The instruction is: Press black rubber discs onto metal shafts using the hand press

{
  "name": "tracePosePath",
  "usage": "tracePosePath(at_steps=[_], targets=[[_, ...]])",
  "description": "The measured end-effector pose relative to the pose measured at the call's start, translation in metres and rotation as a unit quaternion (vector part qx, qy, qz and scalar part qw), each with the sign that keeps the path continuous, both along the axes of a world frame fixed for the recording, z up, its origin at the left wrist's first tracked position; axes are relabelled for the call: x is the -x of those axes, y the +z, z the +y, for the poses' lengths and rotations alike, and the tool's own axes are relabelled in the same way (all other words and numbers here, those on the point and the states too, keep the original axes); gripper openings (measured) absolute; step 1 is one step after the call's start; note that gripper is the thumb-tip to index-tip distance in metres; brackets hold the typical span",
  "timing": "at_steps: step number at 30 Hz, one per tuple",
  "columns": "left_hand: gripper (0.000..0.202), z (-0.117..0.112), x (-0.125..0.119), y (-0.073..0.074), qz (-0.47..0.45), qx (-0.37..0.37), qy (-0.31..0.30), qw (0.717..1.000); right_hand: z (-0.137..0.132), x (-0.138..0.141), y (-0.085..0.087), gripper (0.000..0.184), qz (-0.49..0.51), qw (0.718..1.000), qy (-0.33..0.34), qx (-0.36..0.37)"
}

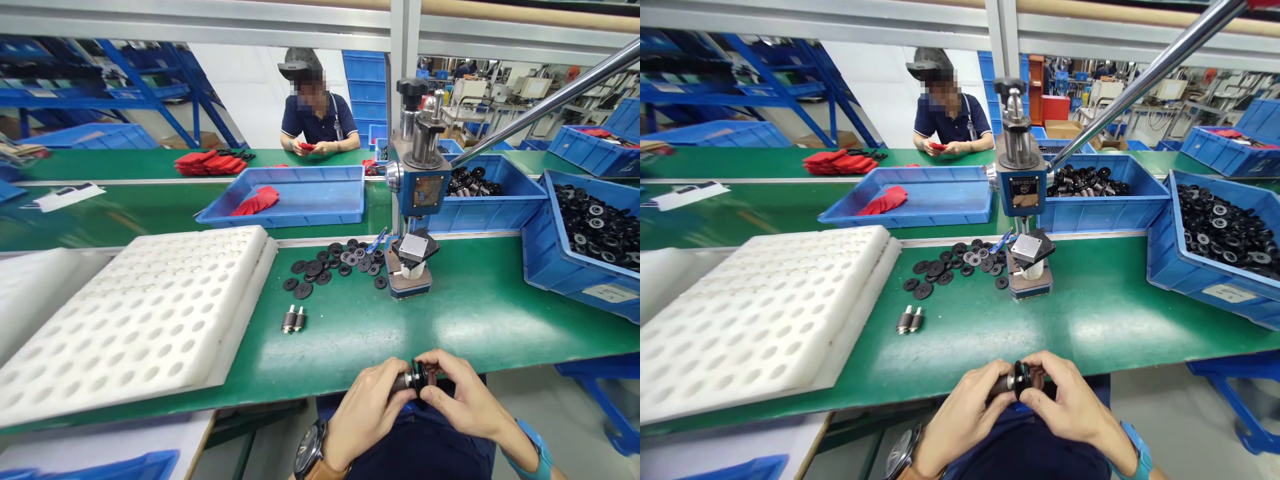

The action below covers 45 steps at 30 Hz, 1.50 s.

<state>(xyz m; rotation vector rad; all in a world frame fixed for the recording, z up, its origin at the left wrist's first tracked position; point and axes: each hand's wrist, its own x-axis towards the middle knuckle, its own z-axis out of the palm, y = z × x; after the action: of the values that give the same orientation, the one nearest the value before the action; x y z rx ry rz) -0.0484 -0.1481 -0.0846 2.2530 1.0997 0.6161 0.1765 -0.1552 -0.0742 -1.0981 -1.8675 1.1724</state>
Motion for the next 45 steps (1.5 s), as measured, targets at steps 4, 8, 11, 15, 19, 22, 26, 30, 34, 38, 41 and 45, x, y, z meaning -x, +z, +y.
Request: tracePosePath(at_steps=[4, 8, 11, 15, 19, 22, 26, 30, 34, 38, 41, 45], targets=[[0.023, -0.001, 0.0, -0.004, -0.013, 0.028, 0.004, 1.0, -0.001, 0.001, 0.001, 0.026, -0.022, 1.0, 0.001, -0.009], [0.023, -0.003, -0.003, -0.009, -0.009, 0.02, 0.006, 1.0, -0.002, 0.003, 0.005, 0.03, -0.04, 0.999, 0.001, -0.008], [0.025, -0.003, -0.005, -0.014, -0.023, 0.011, 0.008, 1.0, -0.005, 0.006, 0.012, 0.031, -0.046, 0.999, 0.0, -0.018], [0.028, -0.003, -0.008, -0.022, -0.09, -0.021, 0.0, 0.996, -0.007, 0.014, 0.024, 0.031, -0.067, 0.996, -0.015, -0.053], [0.024, -0.002, -0.014, -0.027, -0.162, -0.064, -0.002, 0.985, -0.01, 0.023, 0.033, 0.028, -0.098, 0.99, -0.03, -0.095], [0.033, 0.0, -0.02, -0.026, -0.21, -0.032, -0.01, 0.977, -0.013, 0.028, 0.038, 0.03, -0.124, 0.983, -0.039, -0.131], [0.039, 0.002, -0.025, -0.028, -0.268, 0.021, -0.017, 0.963, -0.017, 0.033, 0.041, 0.024, -0.149, 0.972, -0.035, -0.181], [0.034, 0.002, -0.025, -0.032, -0.287, 0.052, -0.02, 0.956, -0.018, 0.038, 0.043, 0.018, -0.165, 0.962, -0.036, -0.214], [0.029, 0.002, -0.024, -0.034, -0.286, 0.051, -0.022, 0.957, -0.017, 0.039, 0.045, 0.021, -0.181, 0.958, -0.037, -0.219], [0.027, 0.001, -0.025, -0.036, -0.282, 0.044, -0.029, 0.958, -0.016, 0.039, 0.046, 0.024, -0.188, 0.958, -0.033, -0.214], [0.027, 0.0, -0.024, -0.038, -0.277, 0.036, -0.033, 0.96, -0.016, 0.038, 0.045, 0.024, -0.201, 0.959, -0.031, -0.199], [0.029, 0.0, -0.023, -0.036, -0.261, 0.016, -0.031, 0.965, -0.016, 0.039, 0.045, 0.026, -0.213, 0.961, -0.036, -0.175]])
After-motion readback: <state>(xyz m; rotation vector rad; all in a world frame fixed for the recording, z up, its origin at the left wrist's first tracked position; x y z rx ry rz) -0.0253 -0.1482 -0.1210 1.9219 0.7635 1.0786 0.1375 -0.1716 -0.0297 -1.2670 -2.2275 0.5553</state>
